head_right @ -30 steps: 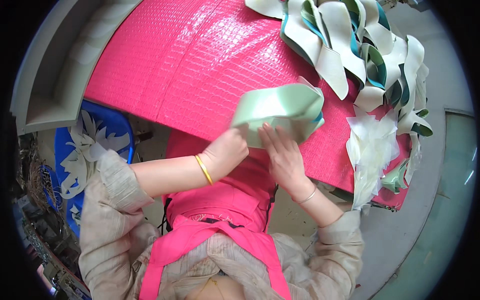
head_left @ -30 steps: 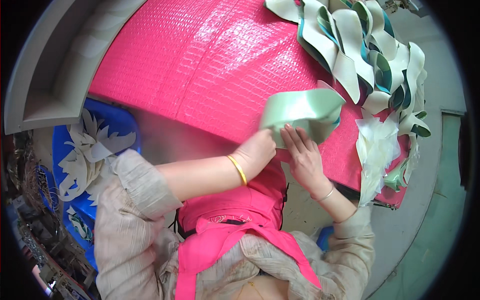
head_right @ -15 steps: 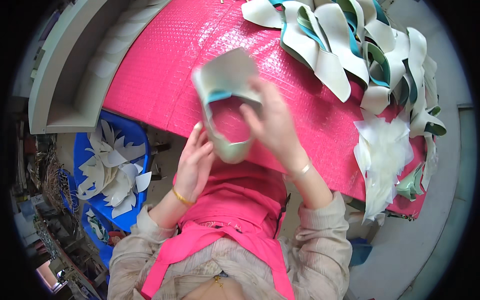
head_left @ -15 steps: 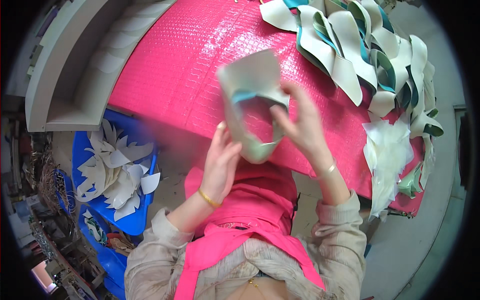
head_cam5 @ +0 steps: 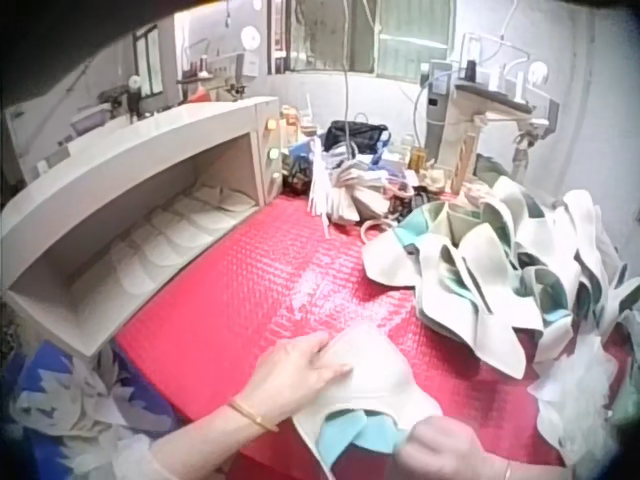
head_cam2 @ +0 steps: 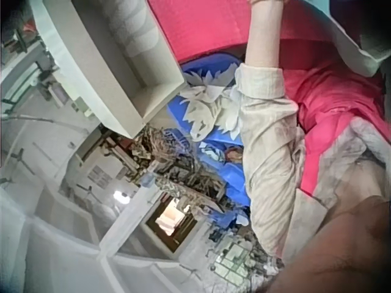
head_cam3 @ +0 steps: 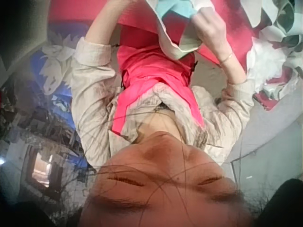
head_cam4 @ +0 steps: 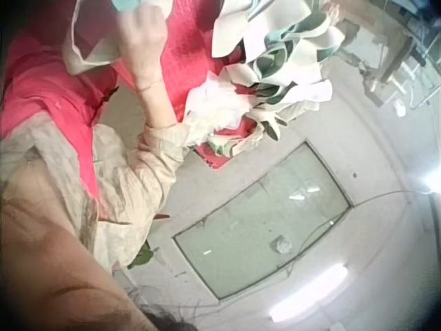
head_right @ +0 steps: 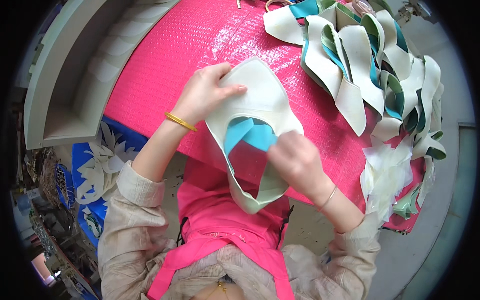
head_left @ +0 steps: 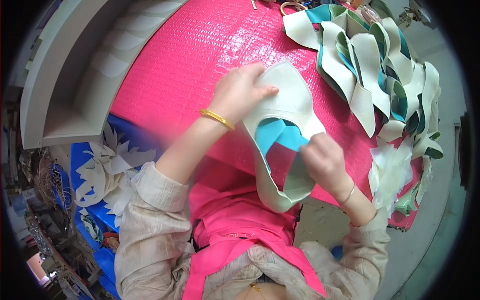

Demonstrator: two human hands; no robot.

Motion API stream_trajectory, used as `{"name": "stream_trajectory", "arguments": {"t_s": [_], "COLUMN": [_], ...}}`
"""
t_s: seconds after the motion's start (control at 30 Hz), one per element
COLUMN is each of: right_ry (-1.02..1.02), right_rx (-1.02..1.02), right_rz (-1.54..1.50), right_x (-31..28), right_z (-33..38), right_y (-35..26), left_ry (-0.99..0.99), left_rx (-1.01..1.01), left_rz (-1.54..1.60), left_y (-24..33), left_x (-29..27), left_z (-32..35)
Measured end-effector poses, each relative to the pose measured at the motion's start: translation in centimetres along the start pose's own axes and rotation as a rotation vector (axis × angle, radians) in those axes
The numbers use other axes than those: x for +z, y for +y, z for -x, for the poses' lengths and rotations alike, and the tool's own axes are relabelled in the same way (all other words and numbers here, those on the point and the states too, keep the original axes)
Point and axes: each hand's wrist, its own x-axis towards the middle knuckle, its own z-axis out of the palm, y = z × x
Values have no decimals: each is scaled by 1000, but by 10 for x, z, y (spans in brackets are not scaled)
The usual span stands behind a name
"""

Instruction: The person assembles shoe components by hand, inserting a light green insole into a white shoe upper and pressing the edges to secure the fit. They handle multiple shoe parts, including white uppers and green insoles, on a pink textured work surface, occasionally picking up and placing down pieces from a nearby pile.

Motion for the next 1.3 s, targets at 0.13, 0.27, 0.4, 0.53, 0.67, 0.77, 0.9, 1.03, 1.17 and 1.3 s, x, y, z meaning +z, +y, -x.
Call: {"name": "stream_trajectory", "arguments": {"t_s": [0.13,0.27,0.4,0.53,0.67,0.77,0.9,1.03,1.17,1.3], "right_ry": [-25,233,173,73,99,54,-18,-154,-323,-99], "right_rx": [12,-105,713,669,753,983,998,185,783,706], "right_rz": [14,-215,-980,-880,-698,-1161,-942,-219,-785,-571], "right_x": [19,-1,2,6,-4,-12,22,9,16,41], "right_z": [-12,2,-10,-18,-12,37,77,15,2,12], "right_y": [17,21,32,49,52,75,29,15,41,51], "left_ry": [24,-365,140,-161,-224,-101,-258,-211,-26,290], "left_rx": [49,-169,325,306,212,523,523,395,157,1], "left_rz": [14,300,-64,-471,-642,-418,-327,-448,-35,139], "left_y": [2,-20,-17,63,38,-6,-37,7,-15,-14], "left_x": [19,-5,11,-3,23,2,9,21,36,45], "left_z": [-3,-13,-20,23,49,79,106,100,78,66]}}
